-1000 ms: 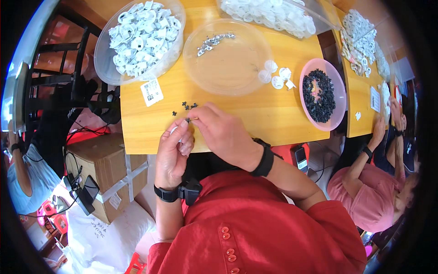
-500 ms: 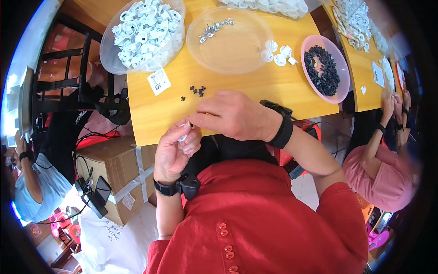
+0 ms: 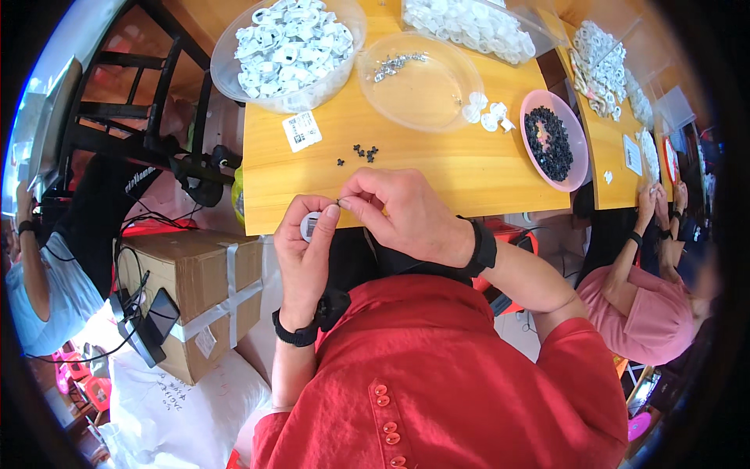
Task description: The person is manually assembling small electronic or plastic components by inserting metal pins into white circular plastic housings.
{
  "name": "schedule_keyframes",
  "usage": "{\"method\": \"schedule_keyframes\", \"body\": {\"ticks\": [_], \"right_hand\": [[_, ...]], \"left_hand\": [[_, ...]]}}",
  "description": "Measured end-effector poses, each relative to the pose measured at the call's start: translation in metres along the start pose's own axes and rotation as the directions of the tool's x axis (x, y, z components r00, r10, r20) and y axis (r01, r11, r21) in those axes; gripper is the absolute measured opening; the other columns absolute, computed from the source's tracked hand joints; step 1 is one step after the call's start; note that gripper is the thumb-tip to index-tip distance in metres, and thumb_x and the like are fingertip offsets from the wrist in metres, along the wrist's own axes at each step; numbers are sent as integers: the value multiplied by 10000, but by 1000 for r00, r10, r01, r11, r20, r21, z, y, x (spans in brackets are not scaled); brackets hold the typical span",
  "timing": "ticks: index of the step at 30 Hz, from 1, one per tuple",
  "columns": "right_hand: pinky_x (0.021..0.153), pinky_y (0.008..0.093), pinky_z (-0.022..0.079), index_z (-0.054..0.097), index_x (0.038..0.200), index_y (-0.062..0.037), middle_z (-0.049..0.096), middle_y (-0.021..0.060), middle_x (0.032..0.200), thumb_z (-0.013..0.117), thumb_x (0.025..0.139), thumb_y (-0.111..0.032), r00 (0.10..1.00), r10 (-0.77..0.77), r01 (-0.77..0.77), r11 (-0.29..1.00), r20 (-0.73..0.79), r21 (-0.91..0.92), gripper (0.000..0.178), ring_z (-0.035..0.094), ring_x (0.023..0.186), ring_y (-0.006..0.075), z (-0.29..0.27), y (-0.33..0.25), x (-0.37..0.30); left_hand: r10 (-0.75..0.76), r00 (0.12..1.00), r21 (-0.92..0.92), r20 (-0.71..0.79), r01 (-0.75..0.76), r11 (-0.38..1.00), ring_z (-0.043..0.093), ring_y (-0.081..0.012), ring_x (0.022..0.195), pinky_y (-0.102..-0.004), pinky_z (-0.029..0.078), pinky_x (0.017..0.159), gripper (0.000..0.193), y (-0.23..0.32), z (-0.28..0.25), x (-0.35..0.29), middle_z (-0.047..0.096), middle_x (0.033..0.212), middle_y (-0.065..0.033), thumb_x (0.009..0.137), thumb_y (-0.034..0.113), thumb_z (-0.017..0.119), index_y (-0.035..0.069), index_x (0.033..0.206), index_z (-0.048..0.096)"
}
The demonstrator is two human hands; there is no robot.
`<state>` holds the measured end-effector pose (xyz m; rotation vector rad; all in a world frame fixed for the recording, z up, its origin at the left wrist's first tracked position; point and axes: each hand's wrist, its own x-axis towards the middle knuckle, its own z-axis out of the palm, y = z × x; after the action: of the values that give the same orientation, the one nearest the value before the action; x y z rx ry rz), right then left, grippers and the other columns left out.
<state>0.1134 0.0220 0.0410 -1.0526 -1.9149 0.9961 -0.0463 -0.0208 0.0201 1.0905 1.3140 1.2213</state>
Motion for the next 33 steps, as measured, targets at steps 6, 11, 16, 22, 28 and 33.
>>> {"method": "schedule_keyframes", "body": {"ticks": [6,11,16,22,28,33], "right_hand": [[541,318,458,620,847,-9,606,123,697,628,834,-77,1000,-15,15,1000,-10,18,70,584,591,244,-2,7,4],[629,339,461,600,875,-41,589,87,737,624,808,-66,916,-360,399,859,176,-320,75,593,683,249,-13,9,13],[596,379,467,556,910,-58,577,92,721,555,791,-74,862,-471,507,819,188,-269,120,611,675,267,-14,19,17],[551,355,481,558,908,-45,606,116,698,600,830,-96,984,-169,172,983,56,-62,102,626,636,271,-10,14,9],[498,310,475,562,907,-45,615,108,667,616,845,-89,989,-6,17,997,-148,72,93,624,557,227,13,5,-3],[494,329,477,549,893,-46,615,109,655,630,835,-95,979,2,-7,1000,-206,-24,111,631,569,245,15,3,-4]], "left_hand": [[-144,989,-109,42,147,983,396,-6,599,-160,294,518,80,1,-4,7,481,679,63,904,118,594,48,866,592],[-223,967,-242,125,248,938,370,-17,559,-171,256,491,70,2,-5,13,466,653,64,899,122,582,56,878,593],[-222,951,-309,216,282,908,323,-32,540,-189,232,498,87,-2,-7,15,424,637,53,907,134,537,57,887,572],[-223,947,-490,231,311,814,415,-57,653,-196,311,580,288,-6,-7,15,535,801,14,928,242,416,21,1031,570],[-251,938,-557,237,343,756,519,-85,871,-207,407,758,369,5,3,15,585,1023,-39,951,192,435,-7,1258,485],[-160,966,-590,204,252,767,552,-104,974,-237,441,848,405,-4,3,13,586,1076,-51,927,104,547,-24,1296,439]]}}
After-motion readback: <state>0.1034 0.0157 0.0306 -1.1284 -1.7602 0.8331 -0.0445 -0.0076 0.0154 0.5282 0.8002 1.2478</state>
